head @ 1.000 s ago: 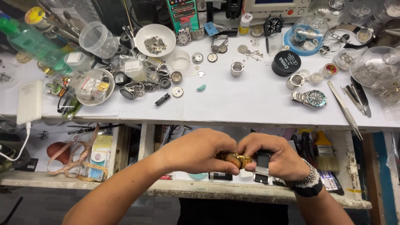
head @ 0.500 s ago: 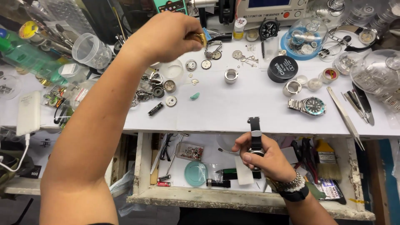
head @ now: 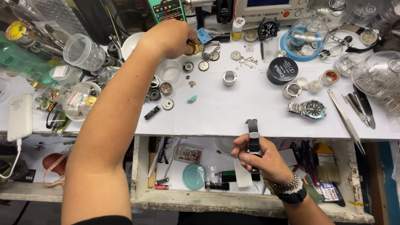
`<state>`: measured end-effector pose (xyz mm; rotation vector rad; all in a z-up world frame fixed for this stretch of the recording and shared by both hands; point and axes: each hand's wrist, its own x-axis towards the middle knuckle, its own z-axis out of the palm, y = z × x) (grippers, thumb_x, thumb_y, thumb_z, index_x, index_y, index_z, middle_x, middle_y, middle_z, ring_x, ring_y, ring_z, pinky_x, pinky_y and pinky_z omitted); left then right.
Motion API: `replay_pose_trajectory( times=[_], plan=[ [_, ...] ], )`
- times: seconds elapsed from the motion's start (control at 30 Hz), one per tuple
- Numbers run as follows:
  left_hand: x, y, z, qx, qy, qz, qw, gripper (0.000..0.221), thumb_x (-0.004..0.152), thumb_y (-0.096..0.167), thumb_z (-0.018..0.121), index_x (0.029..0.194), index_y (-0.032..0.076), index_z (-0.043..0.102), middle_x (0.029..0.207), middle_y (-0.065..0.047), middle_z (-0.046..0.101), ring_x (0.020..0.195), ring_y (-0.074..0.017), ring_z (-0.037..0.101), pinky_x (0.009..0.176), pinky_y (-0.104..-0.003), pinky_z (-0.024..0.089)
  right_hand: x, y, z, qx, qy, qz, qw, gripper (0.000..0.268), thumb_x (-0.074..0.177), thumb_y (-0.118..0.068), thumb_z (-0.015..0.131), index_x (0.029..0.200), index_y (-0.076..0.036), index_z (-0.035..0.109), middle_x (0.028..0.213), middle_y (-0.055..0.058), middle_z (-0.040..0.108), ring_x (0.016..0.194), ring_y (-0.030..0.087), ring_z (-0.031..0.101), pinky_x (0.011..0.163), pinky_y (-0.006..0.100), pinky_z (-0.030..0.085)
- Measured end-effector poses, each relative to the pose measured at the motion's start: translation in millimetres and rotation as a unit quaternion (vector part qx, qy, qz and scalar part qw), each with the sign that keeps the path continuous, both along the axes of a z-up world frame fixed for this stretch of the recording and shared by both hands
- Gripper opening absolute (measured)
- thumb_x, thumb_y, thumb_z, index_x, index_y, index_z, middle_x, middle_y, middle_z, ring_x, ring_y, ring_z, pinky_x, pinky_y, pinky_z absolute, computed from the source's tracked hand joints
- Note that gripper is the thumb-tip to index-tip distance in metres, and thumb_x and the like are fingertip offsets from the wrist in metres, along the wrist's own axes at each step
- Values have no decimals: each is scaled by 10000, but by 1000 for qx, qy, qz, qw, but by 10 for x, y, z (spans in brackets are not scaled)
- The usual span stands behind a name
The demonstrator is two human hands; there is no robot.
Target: Repairing and adjusting a wristwatch using precision tools on a cluttered workbench.
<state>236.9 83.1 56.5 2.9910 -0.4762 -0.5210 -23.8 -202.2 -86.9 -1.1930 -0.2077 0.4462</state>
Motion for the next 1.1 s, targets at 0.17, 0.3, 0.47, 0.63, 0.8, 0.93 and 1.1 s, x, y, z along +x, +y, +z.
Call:
replay_pose_trajectory(
  times=[0.17, 0.3, 0.47, 0.63, 0.8, 0.93, 1.1],
  plan=[
    [68, 36, -141, -2, 8, 3, 1000, 342, 916, 167, 701, 1256, 194, 723, 1145, -63, 720, 1033, -318, 629, 792, -455, 517, 7, -6, -34, 14, 4, 5, 1000, 326, 909, -85, 688, 1205, 32, 616, 976, 218, 718, 580, 171, 520, 532, 297, 500],
    [62, 61, -156, 7, 12, -1, 1000, 358, 926, 169, 696, 1282, 203, 713, 1161, -50, 716, 1035, -309, 630, 804, -441, 523, 14, 3, 0, 3, 1, 4, 1000, 358, 897, -118, 705, 1208, 39, 620, 975, 215, 721, 577, 153, 540, 525, 281, 514],
    [41, 43, -125, 14, 17, 4, 1000, 336, 934, 189, 699, 1269, 199, 716, 1148, -53, 725, 1032, -294, 647, 823, -434, 529, 5, -4, -13, 1, 4, 4, 1000, 333, 908, -98, 687, 1207, 31, 619, 971, 212, 719, 601, 173, 534, 531, 287, 507],
    [30, 95, -140, 43, -1, -3, 999, 302, 922, 146, 668, 1213, 194, 734, 1069, -87, 731, 975, -332, 634, 745, -460, 508, -3, -4, -21, -7, 8, -2, 1000, 329, 898, -95, 691, 1194, 31, 623, 967, 216, 725, 594, 180, 537, 534, 293, 506],
    [20, 113, -201, 28, 17, 15, 999, 287, 924, 191, 718, 1210, 206, 736, 1059, -63, 741, 963, -295, 661, 777, -433, 528, -3, -3, -37, 4, -4, 3, 1000, 339, 908, -114, 693, 1203, 35, 616, 971, 219, 717, 591, 174, 522, 541, 296, 506],
    [-58, 91, -116, 13, 17, 14, 1000, 284, 918, 183, 728, 1202, 192, 742, 1048, -57, 748, 933, -287, 666, 753, -427, 532, 3, 4, -32, 5, -7, 5, 1000, 338, 912, -101, 685, 1207, 45, 611, 977, 226, 716, 592, 168, 530, 548, 295, 510],
    [-56, 76, -106, -49, -69, -41, 996, 334, 819, 123, 742, 1152, 149, 760, 936, -6, 752, 919, -270, 659, 764, -426, 509, -10, 1, -62, -3, 11, -8, 1000, 346, 895, -100, 698, 1202, 43, 627, 960, 230, 729, 635, 191, 572, 528, 275, 514]
  ],
)
